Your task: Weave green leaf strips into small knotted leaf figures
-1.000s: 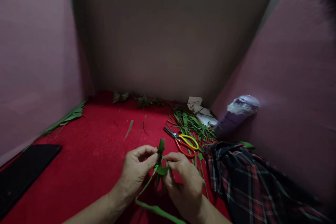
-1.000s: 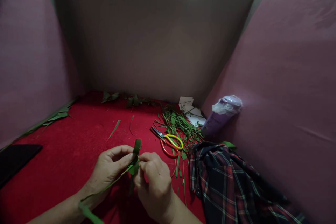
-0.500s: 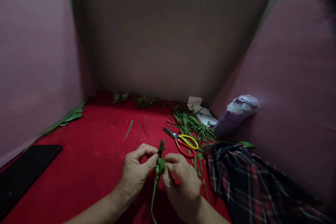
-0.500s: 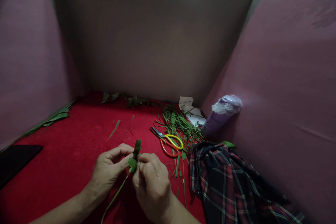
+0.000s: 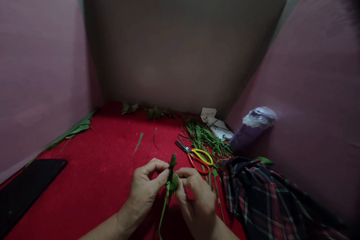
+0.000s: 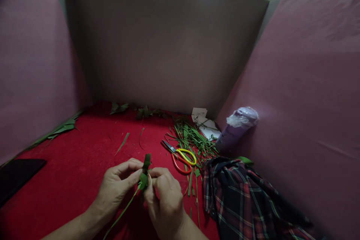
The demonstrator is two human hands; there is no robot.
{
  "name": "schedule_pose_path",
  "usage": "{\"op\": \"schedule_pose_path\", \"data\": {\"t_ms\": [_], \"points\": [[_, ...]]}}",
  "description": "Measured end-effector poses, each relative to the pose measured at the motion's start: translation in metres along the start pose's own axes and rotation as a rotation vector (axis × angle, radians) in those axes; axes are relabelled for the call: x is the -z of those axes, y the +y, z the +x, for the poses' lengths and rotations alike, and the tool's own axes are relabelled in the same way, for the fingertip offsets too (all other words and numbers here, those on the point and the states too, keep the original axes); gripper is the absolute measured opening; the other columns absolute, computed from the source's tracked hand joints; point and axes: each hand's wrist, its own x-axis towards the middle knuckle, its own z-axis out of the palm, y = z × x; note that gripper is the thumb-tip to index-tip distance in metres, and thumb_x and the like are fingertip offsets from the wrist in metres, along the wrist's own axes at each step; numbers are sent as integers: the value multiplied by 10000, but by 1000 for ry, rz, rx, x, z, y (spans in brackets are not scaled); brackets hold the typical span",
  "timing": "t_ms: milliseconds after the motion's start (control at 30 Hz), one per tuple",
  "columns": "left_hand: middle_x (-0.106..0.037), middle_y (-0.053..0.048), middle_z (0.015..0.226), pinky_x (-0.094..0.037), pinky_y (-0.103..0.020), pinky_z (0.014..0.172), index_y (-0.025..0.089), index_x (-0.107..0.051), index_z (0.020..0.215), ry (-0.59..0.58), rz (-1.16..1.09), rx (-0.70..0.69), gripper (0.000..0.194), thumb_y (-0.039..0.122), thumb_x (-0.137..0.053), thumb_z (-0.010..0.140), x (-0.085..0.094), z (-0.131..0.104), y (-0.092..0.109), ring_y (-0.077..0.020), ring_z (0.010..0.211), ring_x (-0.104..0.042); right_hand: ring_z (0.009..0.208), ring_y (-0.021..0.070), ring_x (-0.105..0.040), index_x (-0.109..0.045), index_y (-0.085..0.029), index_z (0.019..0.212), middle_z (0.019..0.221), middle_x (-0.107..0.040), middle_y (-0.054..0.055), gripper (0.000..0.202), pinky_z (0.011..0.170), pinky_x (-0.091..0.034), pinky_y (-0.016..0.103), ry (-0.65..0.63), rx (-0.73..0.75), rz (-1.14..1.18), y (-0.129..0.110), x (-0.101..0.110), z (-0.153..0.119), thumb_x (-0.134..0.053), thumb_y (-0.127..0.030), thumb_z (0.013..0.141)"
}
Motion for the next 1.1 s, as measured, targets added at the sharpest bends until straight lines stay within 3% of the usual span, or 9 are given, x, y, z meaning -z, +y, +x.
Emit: {"op": "schedule_pose_path", "data": {"t_ms": [233,400,600,733,800,967,1000,1033,1100], "points": [[-622,-32,659,-440,-244,644,150,-688,643,15,15,-57,84,211,-651,688,3,1,-2,-161,662,-561,764,155,-610,-528,-188,813,832,-631,68,175,657,-497,271,-27,8,3,0,1,1,-442,-36,821],[-617,-24,648,-438,-233,613,150,-688,656,17,4,-25,82,220,-656,685,5,2,-2,-152,638,-551,783,162,-598,-553,-178,828,878,-631,82,194,675,-501,280,-129,69,25,4,0,1,-427,-30,823],[-624,-36,664,-442,-248,649,150,-687,635,33,83,-75,81,208,-654,681,5,4,-1,-166,672,-565,638,121,-583,-512,-182,713,738,-610,32,163,581,-482,231,-55,-218,173,0,2,7,-468,-102,848],[-627,-36,670,-440,-252,650,154,-685,645,30,101,-84,91,204,-632,700,6,4,-3,-165,667,-567,764,157,-596,-551,-181,780,833,-633,76,180,669,-499,276,-163,9,60,3,5,7,-429,-62,838],[-627,-33,669,-438,-252,660,159,-684,643,28,113,-107,94,197,-626,706,6,4,-3,-165,675,-568,762,163,-596,-563,-181,772,826,-638,82,184,674,-501,285,-158,44,39,3,5,8,-430,-72,839],[-625,-29,668,-438,-252,655,167,-691,646,29,141,-176,77,187,-636,696,6,3,-1,-163,669,-566,522,105,-540,-491,-169,623,633,-588,25,232,471,-462,204,-37,-435,333,-4,2,16,-477,-177,855],[-625,-29,663,-438,-252,649,167,-693,646,31,140,-173,75,188,-639,693,6,3,0,-163,665,-565,501,98,-529,-485,-167,612,622,-583,20,244,446,-449,194,-35,-477,359,-4,2,17,-480,-182,856],[-626,-30,661,-438,-252,647,166,-695,645,29,134,-160,76,189,-639,692,6,3,0,-164,664,-564,512,99,-536,-495,-164,620,635,-590,24,236,450,-451,194,-43,-457,347,-4,3,17,-481,-178,855],[-631,-34,665,-440,-254,647,163,-697,645,29,108,-119,83,194,-636,693,6,3,0,-166,666,-567,619,126,-581,-535,-164,675,723,-625,50,179,539,-483,224,-85,-278,234,-1,5,15,-479,-139,844]]}}
